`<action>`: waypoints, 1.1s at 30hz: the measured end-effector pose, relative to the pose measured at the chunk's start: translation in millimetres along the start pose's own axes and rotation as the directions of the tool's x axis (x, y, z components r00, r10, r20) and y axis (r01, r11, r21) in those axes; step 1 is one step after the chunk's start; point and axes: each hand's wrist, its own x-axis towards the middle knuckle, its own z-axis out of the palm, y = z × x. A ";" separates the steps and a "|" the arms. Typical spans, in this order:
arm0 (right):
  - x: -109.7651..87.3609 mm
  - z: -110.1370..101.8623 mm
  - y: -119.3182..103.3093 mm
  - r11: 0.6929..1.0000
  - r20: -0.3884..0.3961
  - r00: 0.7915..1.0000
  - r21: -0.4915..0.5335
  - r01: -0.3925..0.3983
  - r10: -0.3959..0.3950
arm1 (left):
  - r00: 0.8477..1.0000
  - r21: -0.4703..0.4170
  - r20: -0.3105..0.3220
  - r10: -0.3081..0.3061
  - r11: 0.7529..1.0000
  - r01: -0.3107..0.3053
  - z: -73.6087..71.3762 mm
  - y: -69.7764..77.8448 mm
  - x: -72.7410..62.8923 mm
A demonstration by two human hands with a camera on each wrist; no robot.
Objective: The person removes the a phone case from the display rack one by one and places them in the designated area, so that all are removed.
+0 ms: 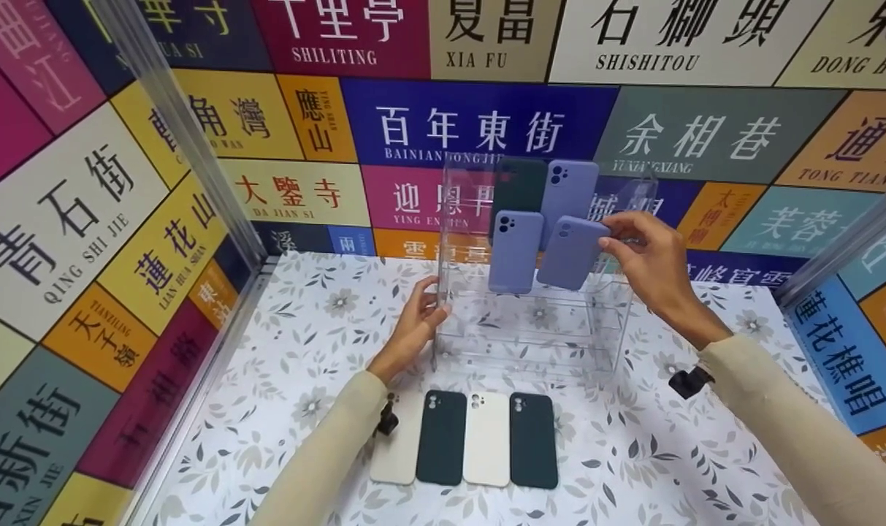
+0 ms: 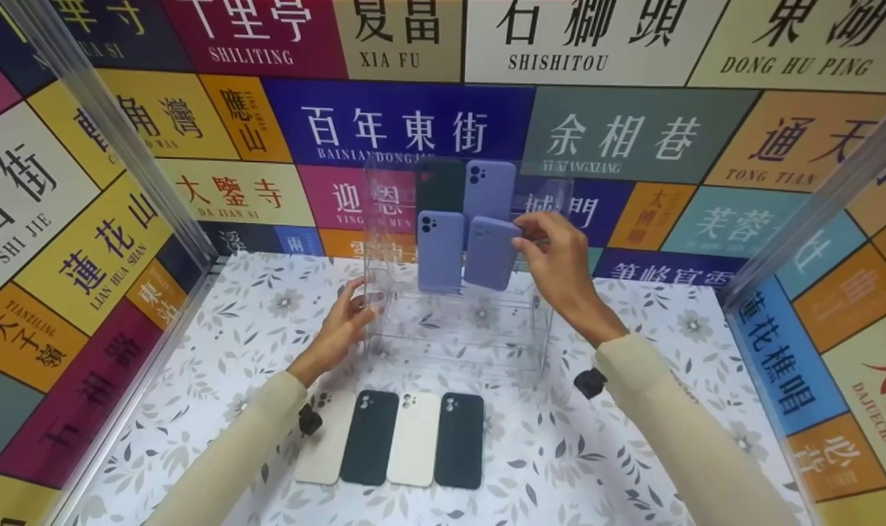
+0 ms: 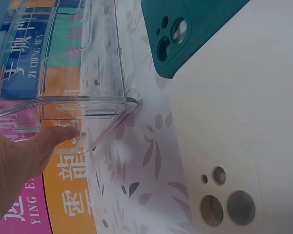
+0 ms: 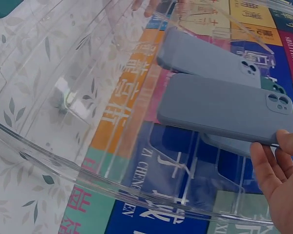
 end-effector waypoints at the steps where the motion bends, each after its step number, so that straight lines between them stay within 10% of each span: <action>1: -0.4 -1.5 -1.5 1.000 -0.008 1.000 0.008 0.002 -0.002 | 1.000 -0.003 0.000 0.000 1.000 0.000 0.1 -0.1 -0.1; 33: -70.8 -24.8 7.6 1.000 -0.009 1.000 0.011 -0.029 0.029 | 1.000 -0.033 0.009 -0.003 0.999 0.004 0.3 0.5 -0.9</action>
